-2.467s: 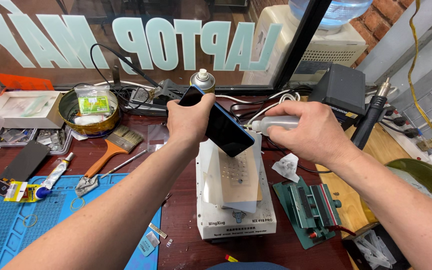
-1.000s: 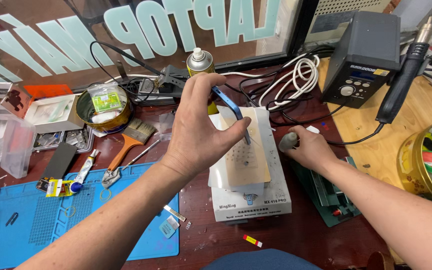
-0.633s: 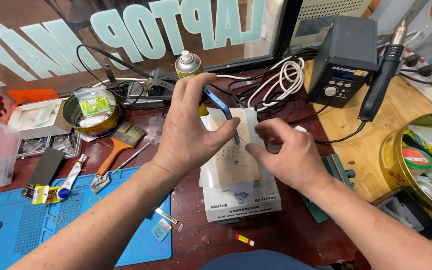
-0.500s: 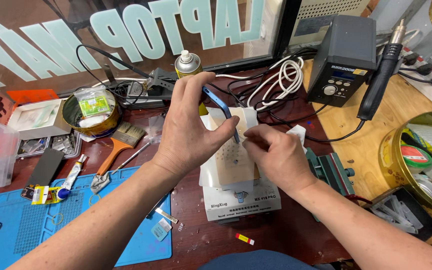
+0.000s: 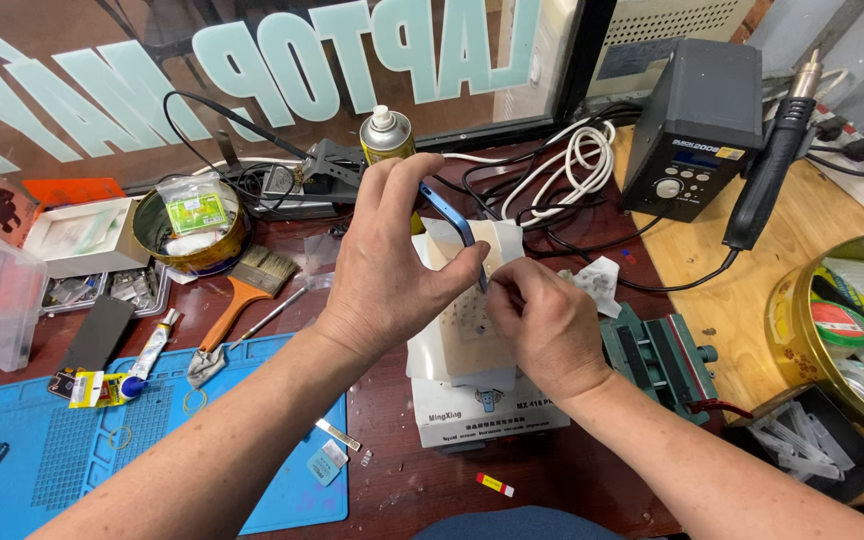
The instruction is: The person applies adhesive to the edges of a light blue smartphone back cover and presses it onto the phone body. They repeatedly wipe the edges with a cloth, rotate the device, and continue pressing along the perimeter to secure the back cover.
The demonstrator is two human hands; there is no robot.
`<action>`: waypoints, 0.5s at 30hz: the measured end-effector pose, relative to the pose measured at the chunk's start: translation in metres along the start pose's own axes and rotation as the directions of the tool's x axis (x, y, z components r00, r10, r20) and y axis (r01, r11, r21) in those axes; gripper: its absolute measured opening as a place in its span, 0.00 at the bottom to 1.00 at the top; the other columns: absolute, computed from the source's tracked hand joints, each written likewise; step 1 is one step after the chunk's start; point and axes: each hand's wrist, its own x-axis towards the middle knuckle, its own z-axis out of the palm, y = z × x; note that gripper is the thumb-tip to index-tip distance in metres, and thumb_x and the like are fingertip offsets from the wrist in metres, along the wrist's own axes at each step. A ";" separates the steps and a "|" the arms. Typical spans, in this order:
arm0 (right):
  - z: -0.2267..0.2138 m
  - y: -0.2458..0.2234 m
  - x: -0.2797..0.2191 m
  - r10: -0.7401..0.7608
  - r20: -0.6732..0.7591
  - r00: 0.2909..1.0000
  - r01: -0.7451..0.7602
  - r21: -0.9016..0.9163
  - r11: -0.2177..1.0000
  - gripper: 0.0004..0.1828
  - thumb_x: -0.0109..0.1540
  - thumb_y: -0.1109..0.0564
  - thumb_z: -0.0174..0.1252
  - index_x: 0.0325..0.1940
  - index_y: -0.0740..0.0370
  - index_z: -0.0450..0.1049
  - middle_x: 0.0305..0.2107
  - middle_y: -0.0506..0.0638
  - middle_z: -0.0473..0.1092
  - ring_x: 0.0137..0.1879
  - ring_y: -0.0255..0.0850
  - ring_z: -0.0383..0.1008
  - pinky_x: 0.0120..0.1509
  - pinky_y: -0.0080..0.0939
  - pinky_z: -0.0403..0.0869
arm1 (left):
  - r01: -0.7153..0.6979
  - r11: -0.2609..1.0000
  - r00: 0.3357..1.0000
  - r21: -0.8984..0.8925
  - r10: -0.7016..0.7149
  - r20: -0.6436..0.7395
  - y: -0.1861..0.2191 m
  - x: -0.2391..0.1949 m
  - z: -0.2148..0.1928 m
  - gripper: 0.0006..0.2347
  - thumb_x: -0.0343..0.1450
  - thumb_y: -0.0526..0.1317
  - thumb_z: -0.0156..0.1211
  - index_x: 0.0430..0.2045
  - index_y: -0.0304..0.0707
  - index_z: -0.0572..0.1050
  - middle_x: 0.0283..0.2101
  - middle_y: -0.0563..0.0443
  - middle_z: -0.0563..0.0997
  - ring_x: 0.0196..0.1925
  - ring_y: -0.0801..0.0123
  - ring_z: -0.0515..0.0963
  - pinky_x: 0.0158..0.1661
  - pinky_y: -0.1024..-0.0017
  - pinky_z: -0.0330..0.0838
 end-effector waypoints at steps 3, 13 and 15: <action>0.005 0.003 0.001 -0.008 0.010 1.000 0.009 -0.009 1.000 0.04 0.61 0.63 0.62 0.34 0.64 0.73 0.25 0.52 0.76 0.29 0.43 0.80 0.33 0.41 0.78 | 0.008 1.000 1.000 0.001 -0.008 0.000 0.001 0.000 0.001 0.32 0.62 0.41 0.75 0.60 0.37 0.64 0.55 0.41 0.69 0.57 0.53 0.76 0.55 0.63 0.75; 0.011 0.004 -0.001 -0.018 -0.016 1.000 0.019 0.035 0.999 0.05 0.60 0.64 0.61 0.34 0.65 0.70 0.23 0.54 0.74 0.28 0.45 0.78 0.31 0.44 0.76 | -0.010 1.000 1.000 -0.005 0.010 -0.011 -0.001 -0.001 0.001 0.33 0.62 0.41 0.75 0.61 0.36 0.64 0.55 0.40 0.69 0.57 0.53 0.77 0.56 0.63 0.75; 0.011 0.005 0.001 -0.003 -0.007 1.000 0.003 0.039 0.999 0.05 0.60 0.64 0.61 0.34 0.64 0.70 0.24 0.54 0.74 0.28 0.45 0.79 0.32 0.43 0.77 | -0.011 1.000 1.000 -0.012 0.011 -0.015 -0.001 0.000 0.001 0.33 0.62 0.41 0.75 0.61 0.35 0.64 0.56 0.40 0.69 0.57 0.53 0.77 0.56 0.63 0.75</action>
